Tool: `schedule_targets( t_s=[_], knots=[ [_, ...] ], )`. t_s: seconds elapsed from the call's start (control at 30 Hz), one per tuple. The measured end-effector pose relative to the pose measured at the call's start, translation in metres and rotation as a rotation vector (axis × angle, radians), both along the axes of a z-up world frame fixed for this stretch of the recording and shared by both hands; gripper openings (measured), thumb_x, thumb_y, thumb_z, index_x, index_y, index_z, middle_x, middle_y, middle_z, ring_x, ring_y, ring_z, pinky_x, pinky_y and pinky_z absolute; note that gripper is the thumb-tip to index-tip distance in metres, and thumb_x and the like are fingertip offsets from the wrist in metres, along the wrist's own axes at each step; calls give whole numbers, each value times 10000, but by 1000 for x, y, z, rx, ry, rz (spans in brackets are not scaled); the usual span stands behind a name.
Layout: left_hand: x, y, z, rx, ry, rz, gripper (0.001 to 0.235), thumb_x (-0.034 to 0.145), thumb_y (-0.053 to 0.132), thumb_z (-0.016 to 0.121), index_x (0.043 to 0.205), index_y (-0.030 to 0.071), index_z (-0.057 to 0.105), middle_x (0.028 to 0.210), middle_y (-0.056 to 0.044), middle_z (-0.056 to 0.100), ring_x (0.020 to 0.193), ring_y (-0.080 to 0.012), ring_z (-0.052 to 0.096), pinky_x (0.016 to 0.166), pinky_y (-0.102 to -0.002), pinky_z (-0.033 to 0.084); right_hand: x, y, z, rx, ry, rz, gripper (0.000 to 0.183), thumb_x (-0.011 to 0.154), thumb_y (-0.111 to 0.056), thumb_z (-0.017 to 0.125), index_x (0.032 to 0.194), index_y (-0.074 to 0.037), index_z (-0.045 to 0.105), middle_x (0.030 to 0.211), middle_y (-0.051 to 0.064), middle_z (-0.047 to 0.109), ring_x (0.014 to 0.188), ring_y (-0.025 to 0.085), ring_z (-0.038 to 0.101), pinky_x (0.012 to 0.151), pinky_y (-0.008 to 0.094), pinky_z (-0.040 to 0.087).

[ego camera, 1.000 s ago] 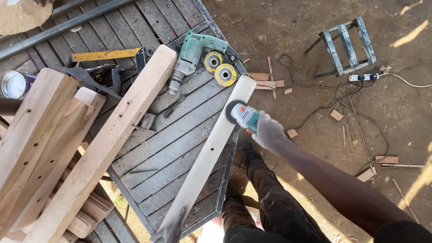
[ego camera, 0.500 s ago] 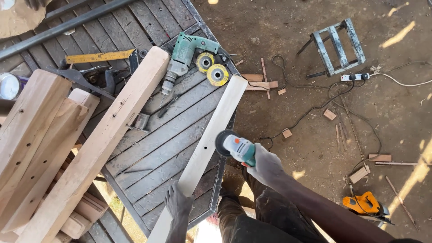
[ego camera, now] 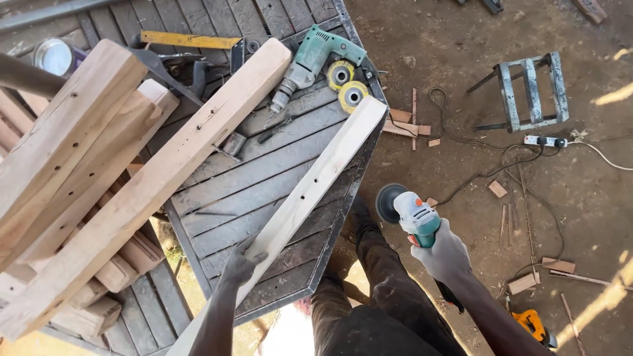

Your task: Sanding the surface of wooden planks using an electric angle grinder with a sanding attachment.

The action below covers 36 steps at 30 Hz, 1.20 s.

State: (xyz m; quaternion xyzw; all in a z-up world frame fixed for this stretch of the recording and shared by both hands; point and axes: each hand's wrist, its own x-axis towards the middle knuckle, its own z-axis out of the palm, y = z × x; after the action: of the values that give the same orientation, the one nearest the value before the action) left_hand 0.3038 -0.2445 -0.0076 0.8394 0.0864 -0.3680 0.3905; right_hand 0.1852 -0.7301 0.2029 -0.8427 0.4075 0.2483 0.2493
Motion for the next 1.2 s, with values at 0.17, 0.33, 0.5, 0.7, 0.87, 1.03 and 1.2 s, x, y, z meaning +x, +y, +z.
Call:
schedule_targets(
  t_s=[0.17,0.33,0.5,0.7,0.87,1.03,1.2],
  knots=[
    [-20,-12,10,120,0,36,640,660,474,931,1263,402,730,1189,-9,768,1201,-279,674,994,-429,533,20,19,-8,9,-4,52,657,684,-378,765,1204,-110,467,1132,236,712,1138,439,682,976,555,527],
    [-46,-19,40,167,-137,259,549,701,487,908,1191,277,776,1053,-103,783,1018,-314,732,821,-429,545,35,41,-4,88,-77,74,635,701,-315,730,1237,-92,470,1137,269,690,1153,488,652,976,582,505],
    [-64,-27,48,421,-294,-70,1024,589,621,887,1461,256,493,1398,-42,589,1323,-296,512,1116,-479,372,47,55,-5,44,-79,158,587,708,-326,752,1176,-97,482,1036,183,721,1004,428,688,892,531,520],
    [-74,-20,22,378,-333,-80,911,610,177,851,1450,155,500,1353,-46,602,1238,-256,522,1117,-467,363,50,68,7,30,-56,191,510,720,-288,764,1118,-100,506,925,84,743,843,355,706,819,469,519],
    [-93,-23,10,345,-312,-88,947,608,239,821,1485,156,474,1363,-44,590,1263,-257,482,1134,-463,318,46,64,-19,-18,-60,273,484,764,-336,797,1068,-119,489,884,79,726,845,334,690,820,494,533],
    [-96,-36,15,343,-275,-66,906,617,221,816,1461,181,488,1330,-39,577,1250,-271,482,1117,-478,335,65,68,-42,-9,-143,379,491,786,-330,826,1068,-104,493,1035,99,714,856,347,715,720,495,557],
    [-89,-45,27,371,-281,-88,898,615,201,805,1444,165,461,1315,-60,557,1250,-289,478,1123,-473,333,83,83,-73,-10,-198,512,468,838,-396,791,1039,-104,486,985,112,693,794,379,705,691,518,548]
  ],
)
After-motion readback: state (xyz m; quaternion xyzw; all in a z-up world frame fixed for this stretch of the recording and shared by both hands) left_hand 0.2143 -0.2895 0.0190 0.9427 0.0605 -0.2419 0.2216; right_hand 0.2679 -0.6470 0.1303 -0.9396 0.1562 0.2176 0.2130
